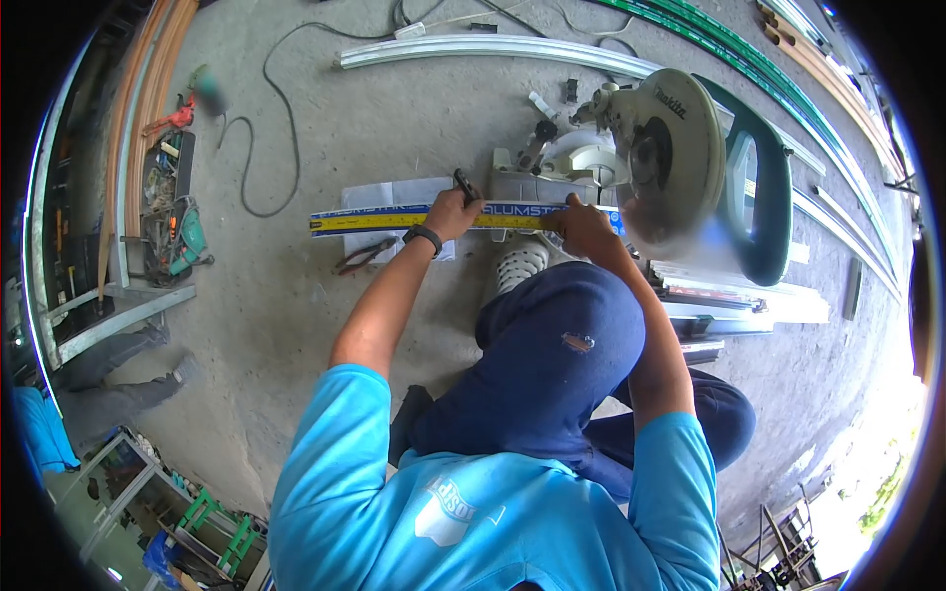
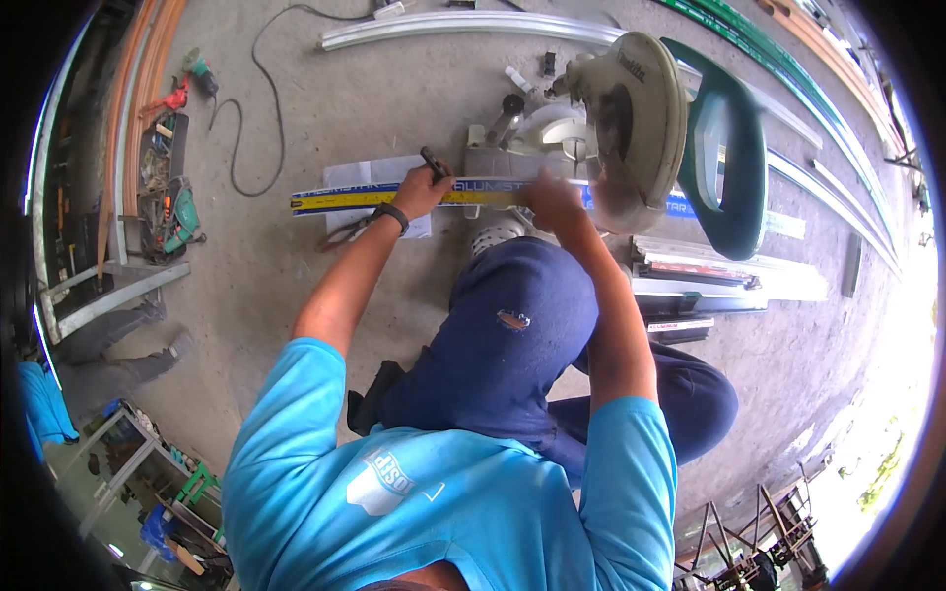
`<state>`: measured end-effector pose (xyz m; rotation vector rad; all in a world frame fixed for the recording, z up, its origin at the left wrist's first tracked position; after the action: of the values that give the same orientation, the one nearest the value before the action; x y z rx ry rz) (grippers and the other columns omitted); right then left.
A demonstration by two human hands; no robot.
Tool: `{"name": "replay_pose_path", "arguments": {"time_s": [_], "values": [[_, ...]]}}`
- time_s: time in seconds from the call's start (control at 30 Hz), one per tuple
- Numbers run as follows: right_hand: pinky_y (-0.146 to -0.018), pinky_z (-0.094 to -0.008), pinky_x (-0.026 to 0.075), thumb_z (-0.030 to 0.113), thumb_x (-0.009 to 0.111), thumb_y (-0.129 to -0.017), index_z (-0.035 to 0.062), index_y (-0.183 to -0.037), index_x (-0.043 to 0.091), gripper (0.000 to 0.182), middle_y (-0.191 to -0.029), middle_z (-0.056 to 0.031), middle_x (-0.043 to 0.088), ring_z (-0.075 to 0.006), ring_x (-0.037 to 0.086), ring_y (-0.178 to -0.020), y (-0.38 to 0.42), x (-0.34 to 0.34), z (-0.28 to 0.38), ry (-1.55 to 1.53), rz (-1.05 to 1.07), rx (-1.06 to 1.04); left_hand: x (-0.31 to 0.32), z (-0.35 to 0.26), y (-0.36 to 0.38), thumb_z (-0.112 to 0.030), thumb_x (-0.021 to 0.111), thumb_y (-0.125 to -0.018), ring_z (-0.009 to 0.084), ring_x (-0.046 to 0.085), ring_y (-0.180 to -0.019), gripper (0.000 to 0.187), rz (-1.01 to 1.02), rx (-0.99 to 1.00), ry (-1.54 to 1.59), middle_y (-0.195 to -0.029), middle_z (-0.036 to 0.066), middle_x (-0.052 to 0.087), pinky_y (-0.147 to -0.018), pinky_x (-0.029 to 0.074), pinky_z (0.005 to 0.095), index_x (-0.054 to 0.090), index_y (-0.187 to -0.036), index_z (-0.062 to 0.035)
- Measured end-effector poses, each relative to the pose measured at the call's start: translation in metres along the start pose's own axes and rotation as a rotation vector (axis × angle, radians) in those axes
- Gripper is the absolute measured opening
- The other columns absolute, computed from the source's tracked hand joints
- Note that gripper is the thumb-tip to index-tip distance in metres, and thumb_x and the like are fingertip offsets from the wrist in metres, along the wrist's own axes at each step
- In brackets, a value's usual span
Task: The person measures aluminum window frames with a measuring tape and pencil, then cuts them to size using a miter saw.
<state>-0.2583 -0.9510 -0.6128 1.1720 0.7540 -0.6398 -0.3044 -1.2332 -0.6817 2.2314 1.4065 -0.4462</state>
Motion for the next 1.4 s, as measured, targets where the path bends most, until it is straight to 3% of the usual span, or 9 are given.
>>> {"name": "replay_pose_path", "arguments": {"time_s": [0.3,0.4,0.5,0.6,0.73,1.0,1.2,1.3,1.4], "values": [[-0.081,-0.0479,0.058,0.015,0.07,-0.084,0.0326,-0.122,0.072,0.042,-0.119,-0.0127,0.057,-0.0362,0.067,-0.1,0.001,0.008,-0.004,0.019,-0.097,-0.03,0.003,0.009,-0.006,-0.019,0.068,-0.096,0.0236,0.071,-0.078,0.017,-0.088,0.02,-0.005,-0.083,0.014,0.073,-0.073,0.054,0.036,0.069,-0.099,-0.0026],[-0.08,-0.0481,0.058,0.014,0.069,-0.084,0.0313,-0.121,0.073,0.04,-0.12,-0.013,0.057,-0.0364,0.068,-0.098,-0.001,0.014,-0.004,0.019,-0.118,-0.032,-0.003,0.005,-0.017,-0.024,0.067,-0.096,0.0365,0.073,-0.089,0.023,-0.064,-0.044,0.0,-0.088,0.019,0.075,-0.077,0.055,0.0419,0.07,-0.099,-0.0017],[-0.086,-0.049,0.06,0.012,0.069,-0.085,0.0384,-0.128,0.07,0.05,-0.122,-0.0153,0.057,-0.0379,0.071,-0.099,-0.008,0.023,-0.007,0.088,-0.088,0.008,-0.006,0.009,-0.015,-0.025,0.066,-0.096,0.0316,0.074,-0.087,0.024,-0.02,-0.174,0.078,-0.087,0.017,0.075,-0.076,0.055,0.0402,0.071,-0.099,-0.0018],[-0.086,-0.0481,0.06,0.012,0.069,-0.084,0.0391,-0.128,0.07,0.051,-0.122,-0.0156,0.057,-0.0374,0.071,-0.098,-0.014,0.029,-0.014,0.075,-0.108,-0.069,-0.001,0.023,-0.001,-0.021,0.067,-0.098,0.0181,0.07,-0.081,0.02,0.032,-0.061,0.196,-0.085,0.009,0.074,-0.076,0.054,0.0335,0.07,-0.1,-0.0013],[-0.087,-0.0476,0.06,0.013,0.071,-0.083,0.0318,-0.124,0.071,0.045,-0.123,-0.0144,0.059,-0.037,0.068,-0.106,-0.004,0.0,-0.002,0.014,-0.005,-0.01,-0.003,0.011,-0.003,-0.02,0.068,-0.097,0.0163,0.07,-0.081,0.019,0.12,-0.069,0.08,-0.085,0.009,0.074,-0.077,0.054,0.032,0.071,-0.101,-0.002],[-0.086,-0.0479,0.06,0.014,0.072,-0.085,0.0356,-0.127,0.069,0.048,-0.124,-0.0123,0.058,-0.0346,0.068,-0.106,-0.002,0.0,0.0,0.018,-0.018,-0.009,-0.003,0.012,-0.007,-0.019,0.068,-0.097,0.0159,0.069,-0.079,0.018,0.098,-0.03,0.003,-0.085,0.009,0.074,-0.074,0.054,0.0331,0.071,-0.099,-0.0021],[-0.087,-0.0497,0.059,0.01,0.068,-0.082,0.0393,-0.128,0.07,0.055,-0.117,-0.0167,0.057,-0.039,0.071,-0.096,0.001,-0.009,0.003,-0.006,-0.034,-0.048,0.002,0.021,-0.009,-0.019,0.068,-0.096,0.0172,0.069,-0.077,0.016,0.075,-0.04,0.015,-0.084,0.009,0.074,-0.073,0.053,0.033,0.071,-0.098,-0.0027],[-0.087,-0.05,0.059,0.01,0.068,-0.082,0.039,-0.129,0.07,0.055,-0.116,-0.0168,0.057,-0.0391,0.071,-0.096,-0.001,-0.005,0.0,-0.013,-0.044,-0.058,-0.001,0.014,-0.009,-0.027,0.069,-0.093,0.0386,0.072,-0.09,0.028,0.054,-0.024,0.036,-0.092,0.023,0.074,-0.079,0.056,0.0423,0.074,-0.095,0.0],[-0.084,-0.0467,0.06,0.014,0.069,-0.086,0.0381,-0.125,0.07,0.046,-0.117,-0.0125,0.06,-0.0343,0.071,-0.098,0.0,-0.004,0.001,0.059,-0.047,-0.05,-0.001,0.004,-0.003,-0.027,0.069,-0.094,0.0322,0.075,-0.084,0.026,-0.015,-0.006,0.067,-0.089,0.019,0.075,-0.076,0.057,0.0397,0.072,-0.098,-0.0018]]}}
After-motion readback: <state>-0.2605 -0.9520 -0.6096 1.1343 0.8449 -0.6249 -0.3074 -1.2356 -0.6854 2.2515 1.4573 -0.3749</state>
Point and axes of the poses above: each hand's wrist, its own y-axis away from the middle knuckle, its own x-axis out of the palm, z = x × y, the point moved 2 cm from there along -y, towards the middle knuckle
